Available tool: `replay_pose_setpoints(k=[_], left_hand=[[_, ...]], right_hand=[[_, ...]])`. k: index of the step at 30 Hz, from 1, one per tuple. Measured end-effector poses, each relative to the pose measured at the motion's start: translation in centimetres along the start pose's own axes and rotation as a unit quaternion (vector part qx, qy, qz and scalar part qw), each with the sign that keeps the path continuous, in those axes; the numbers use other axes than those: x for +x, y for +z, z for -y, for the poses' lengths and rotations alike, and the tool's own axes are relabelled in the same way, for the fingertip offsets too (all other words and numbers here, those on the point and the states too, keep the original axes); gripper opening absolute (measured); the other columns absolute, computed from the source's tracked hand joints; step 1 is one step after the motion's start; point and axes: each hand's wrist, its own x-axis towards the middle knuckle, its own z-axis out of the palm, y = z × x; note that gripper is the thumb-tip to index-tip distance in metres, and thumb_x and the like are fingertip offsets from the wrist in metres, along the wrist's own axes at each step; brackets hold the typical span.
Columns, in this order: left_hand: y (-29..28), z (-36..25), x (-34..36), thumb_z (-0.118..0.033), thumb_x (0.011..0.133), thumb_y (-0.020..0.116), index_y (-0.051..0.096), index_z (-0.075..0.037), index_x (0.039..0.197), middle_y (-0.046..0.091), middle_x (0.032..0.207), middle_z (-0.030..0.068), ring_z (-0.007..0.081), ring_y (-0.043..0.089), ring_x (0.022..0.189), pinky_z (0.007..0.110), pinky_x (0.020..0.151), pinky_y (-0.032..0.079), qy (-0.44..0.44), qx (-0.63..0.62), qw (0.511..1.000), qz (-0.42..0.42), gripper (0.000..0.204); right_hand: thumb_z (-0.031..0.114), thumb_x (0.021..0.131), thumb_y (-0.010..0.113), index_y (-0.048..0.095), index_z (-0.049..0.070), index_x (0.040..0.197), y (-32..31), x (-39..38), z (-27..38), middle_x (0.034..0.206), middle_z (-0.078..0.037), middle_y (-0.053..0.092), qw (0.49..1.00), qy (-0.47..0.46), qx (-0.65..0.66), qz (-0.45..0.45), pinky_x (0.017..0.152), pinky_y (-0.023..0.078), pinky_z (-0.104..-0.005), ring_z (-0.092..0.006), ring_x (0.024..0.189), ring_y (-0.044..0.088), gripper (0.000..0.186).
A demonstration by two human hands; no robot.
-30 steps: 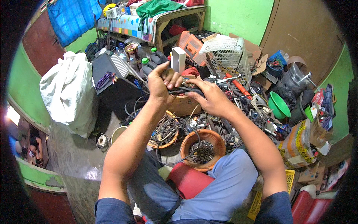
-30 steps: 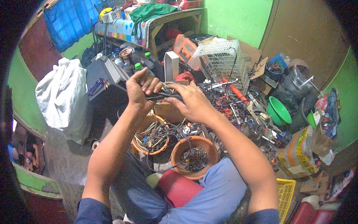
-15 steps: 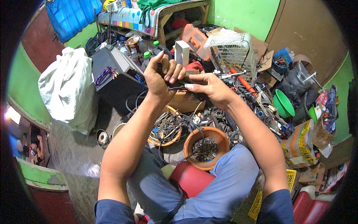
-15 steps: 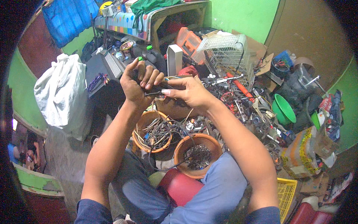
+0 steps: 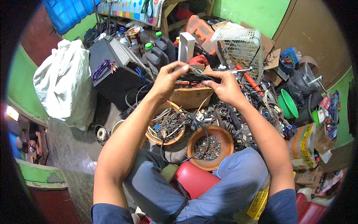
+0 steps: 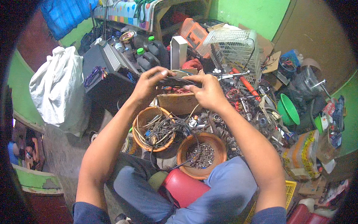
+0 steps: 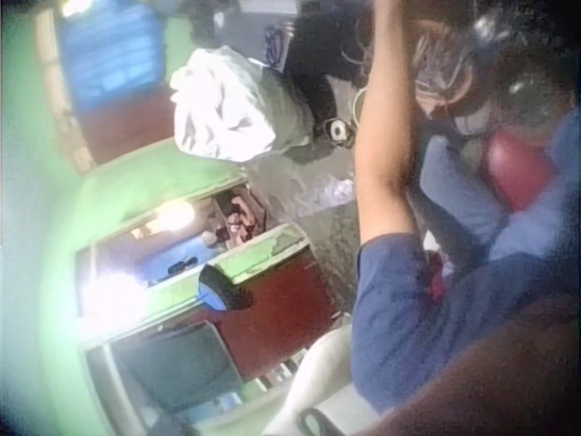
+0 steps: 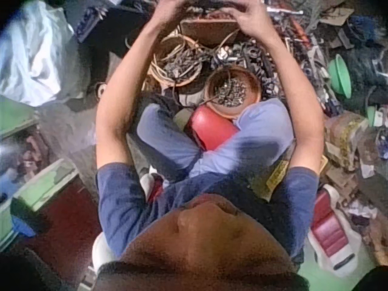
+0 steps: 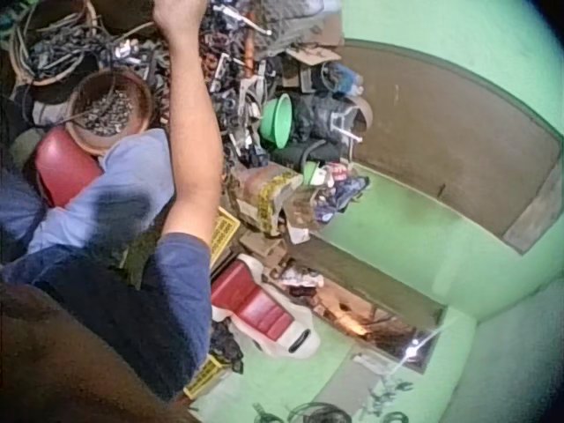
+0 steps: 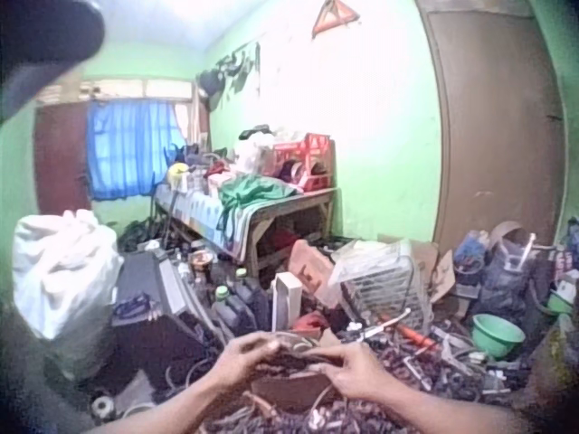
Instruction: The person sorts through various electrical wires and components in a cardboard box by hand, picking up different bundles and a small white plastic casing.
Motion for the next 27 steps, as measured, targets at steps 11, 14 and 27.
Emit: replay_pose_setpoints(k=[11, 14, 27], left_hand=[[-2.1, 10.4, 1.4, -0.016, 0.084, 0.077, 0.071, -0.006, 0.118, 0.072, 0.113, 0.0150, 0.0236, 0.069, 0.106, 0.037, 0.094, 0.051, 0.031, 0.377, 0.926, -0.001, 0.037], [-2.2, 10.3, 2.9, -0.014, 0.083, 0.076, 0.074, -0.008, 0.113, 0.073, 0.106, 0.0162, 0.0259, 0.071, 0.101, 0.036, 0.091, 0.052, 0.035, 0.398, 0.916, -0.038, 0.030], [-9.2, 19.9, 9.1, -0.014, 0.085, 0.073, 0.074, -0.009, 0.112, 0.066, 0.124, 0.0184, 0.0383, 0.063, 0.110, 0.045, 0.099, 0.048, 0.215, 0.598, 0.769, -0.063, 0.028]], right_hand=[[0.003, 0.083, 0.068, 0.072, 0.007, 0.114, 4.6, -1.7, -7.0, 0.109, -0.019, 0.071, 0.998, 0.013, -0.037, 0.046, 0.093, 0.052, -0.0406, -0.0343, 0.103, 0.069, 0.031], [0.004, 0.083, 0.068, 0.073, 0.007, 0.113, 5.1, -0.6, -8.4, 0.109, -0.019, 0.071, 0.998, 0.003, -0.054, 0.028, 0.092, 0.052, -0.0419, -0.0353, 0.103, 0.068, 0.030], [0.022, 0.089, 0.067, 0.069, 0.017, 0.121, 11.2, 4.1, -18.1, 0.136, -0.011, 0.058, 0.940, -0.061, -0.337, -0.002, 0.101, 0.036, -0.0549, -0.0287, 0.123, 0.053, 0.032]])
